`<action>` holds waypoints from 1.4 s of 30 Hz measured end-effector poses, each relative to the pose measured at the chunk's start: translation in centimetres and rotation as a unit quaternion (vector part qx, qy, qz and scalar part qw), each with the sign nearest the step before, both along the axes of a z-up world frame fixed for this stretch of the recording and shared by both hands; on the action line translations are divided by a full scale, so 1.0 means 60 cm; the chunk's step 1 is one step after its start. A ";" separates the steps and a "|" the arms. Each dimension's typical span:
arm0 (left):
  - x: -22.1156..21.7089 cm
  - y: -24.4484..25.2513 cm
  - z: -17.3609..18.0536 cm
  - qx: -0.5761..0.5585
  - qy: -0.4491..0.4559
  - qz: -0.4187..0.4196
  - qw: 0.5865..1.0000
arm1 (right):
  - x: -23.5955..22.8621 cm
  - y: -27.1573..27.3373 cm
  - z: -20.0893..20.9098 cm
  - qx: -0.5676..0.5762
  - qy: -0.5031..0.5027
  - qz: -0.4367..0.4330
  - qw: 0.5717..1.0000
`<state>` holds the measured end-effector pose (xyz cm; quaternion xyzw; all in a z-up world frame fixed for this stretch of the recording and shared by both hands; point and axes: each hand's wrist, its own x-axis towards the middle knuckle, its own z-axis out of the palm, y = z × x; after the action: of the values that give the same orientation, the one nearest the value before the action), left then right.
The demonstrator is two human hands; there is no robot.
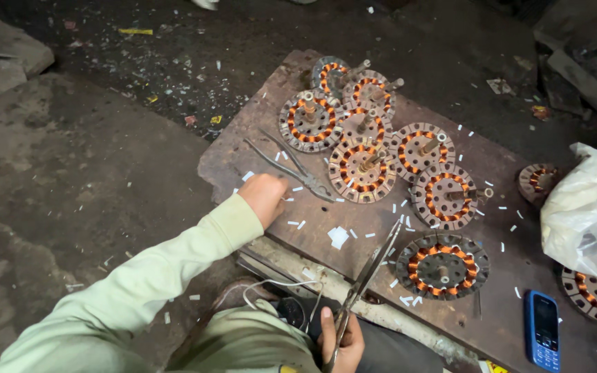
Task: The person inserts small white insulating pieces into the slots of a circular stator core wound with copper wire. They use a blue-handled screwdriver to press the pieces into place and scissors to trim excess material from the insulation.
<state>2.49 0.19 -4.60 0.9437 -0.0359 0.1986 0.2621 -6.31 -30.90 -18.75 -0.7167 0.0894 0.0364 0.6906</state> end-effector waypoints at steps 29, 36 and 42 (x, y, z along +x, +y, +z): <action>-0.031 -0.241 -0.031 -0.638 0.152 -0.129 0.743 | -0.001 0.049 0.145 -0.070 -0.070 0.083 0.992; -0.031 -0.242 -0.014 -0.619 0.160 -0.130 0.758 | 0.007 0.051 0.163 -0.090 -0.083 0.088 0.989; -0.029 -0.240 -0.013 -0.604 0.171 -0.139 0.766 | 0.009 0.051 0.160 -0.069 -0.034 0.086 0.993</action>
<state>0.75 -14.20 -5.38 0.5936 0.0066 -0.0240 0.8044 -5.77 -27.83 -9.15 -0.7687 0.0057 0.0650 0.6363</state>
